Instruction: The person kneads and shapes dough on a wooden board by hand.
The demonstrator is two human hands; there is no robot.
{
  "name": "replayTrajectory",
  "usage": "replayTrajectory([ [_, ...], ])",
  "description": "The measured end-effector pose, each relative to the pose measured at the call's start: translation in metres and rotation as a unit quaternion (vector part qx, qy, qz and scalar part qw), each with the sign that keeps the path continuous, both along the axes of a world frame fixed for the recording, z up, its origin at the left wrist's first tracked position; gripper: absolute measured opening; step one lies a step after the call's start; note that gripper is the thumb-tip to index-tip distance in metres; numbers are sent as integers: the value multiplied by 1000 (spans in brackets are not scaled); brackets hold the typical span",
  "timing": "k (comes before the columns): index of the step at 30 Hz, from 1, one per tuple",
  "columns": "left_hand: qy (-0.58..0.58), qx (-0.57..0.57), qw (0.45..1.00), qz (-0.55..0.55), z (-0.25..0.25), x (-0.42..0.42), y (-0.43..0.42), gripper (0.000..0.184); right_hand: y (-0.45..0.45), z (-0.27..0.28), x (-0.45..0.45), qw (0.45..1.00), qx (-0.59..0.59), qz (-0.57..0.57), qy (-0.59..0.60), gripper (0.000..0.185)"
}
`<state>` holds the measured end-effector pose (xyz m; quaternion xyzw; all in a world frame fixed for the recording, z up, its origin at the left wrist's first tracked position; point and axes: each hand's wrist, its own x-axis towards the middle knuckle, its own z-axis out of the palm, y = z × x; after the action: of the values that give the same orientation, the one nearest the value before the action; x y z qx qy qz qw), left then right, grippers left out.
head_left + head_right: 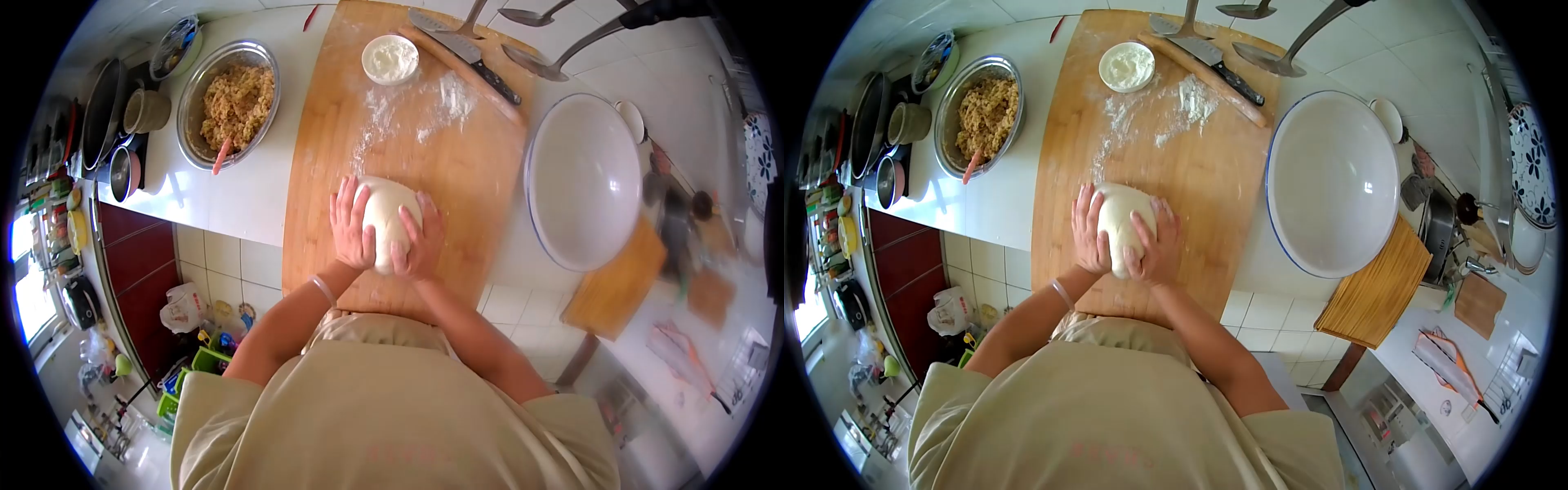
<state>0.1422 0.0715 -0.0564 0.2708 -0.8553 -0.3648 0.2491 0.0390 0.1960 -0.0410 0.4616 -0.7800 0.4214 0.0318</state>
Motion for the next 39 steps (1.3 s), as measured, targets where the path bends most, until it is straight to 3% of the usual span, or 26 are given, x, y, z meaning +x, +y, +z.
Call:
replayTrajectory([
  [3,-44,9,999,24,7,-32,-20,57,-28,0,-27,998,30,-25,-48,53],
  [5,-51,19,998,44,22,-58,-35,56,-46,-5,-39,979,44,-80,-181,52],
  [6,-145,77,985,51,36,-74,-45,56,-58,-2,-48,980,41,-80,-177,52],
  [7,-235,134,961,56,45,-83,-54,56,-70,4,-59,944,47,-114,-305,52],
  [8,-228,131,963,58,43,-87,-65,56,-74,12,-63,893,51,-142,-425,52],
  [9,-64,300,950,48,37,-91,-82,55,-72,18,-62,897,45,-137,-418,52],
  [10,104,450,887,30,39,-95,-96,55,-70,24,-62,890,-29,-129,-436,49],
  [11,108,446,888,28,39,-96,-101,55,-64,27,-59,875,-100,-122,-457,47],
  [13,134,392,908,59,37,-88,-98,50,-60,48,-50,877,-94,-132,-453,41],
  [14,-79,124,989,11,-26,-79,-87,49,-67,50,-46,896,-66,-131,-418,40],
  [16,-47,142,989,23,3,-64,-54,49,-67,44,-33,911,-37,-133,-388,39],
  [18,0,136,990,28,28,-43,-24,53,-54,36,-20,969,-15,-25,-244,40],
  [19,1,102,995,21,29,-30,-11,55,-42,32,-14,969,-13,-27,-245,40],
  [21,1,57,998,-3,21,4,13,60,-10,24,4,997,-15,6,-76,45],
  [24,14,-3,999,-36,3,28,28,61,15,3,18,999,-42,13,12,49],
  [31,-53,5,998,-14,20,-45,-19,59,-31,-5,-35,998,3,-50,-50,49],
  [33,-67,-9,998,3,27,-72,-38,58,-49,-6,-50,980,-1,-89,-178,48],
  [34,-127,56,990,-5,31,-87,-51,59,-61,0,-58,981,-4,-89,-174,48],
  [36,-181,118,976,-14,31,-99,-67,61,-76,22,-65,906,70,-191,-371,47],
  [37,-48,298,953,0,28,-103,-79,62,-72,21,-62,910,64,-186,-365,47],
  [38,88,460,883,10,25,-104,-91,63,-70,20,-61,914,-14,-168,-370,47],
  [39,92,456,885,9,34,-100,-96,63,-64,20,-58,910,-90,-151,-376,47],
])
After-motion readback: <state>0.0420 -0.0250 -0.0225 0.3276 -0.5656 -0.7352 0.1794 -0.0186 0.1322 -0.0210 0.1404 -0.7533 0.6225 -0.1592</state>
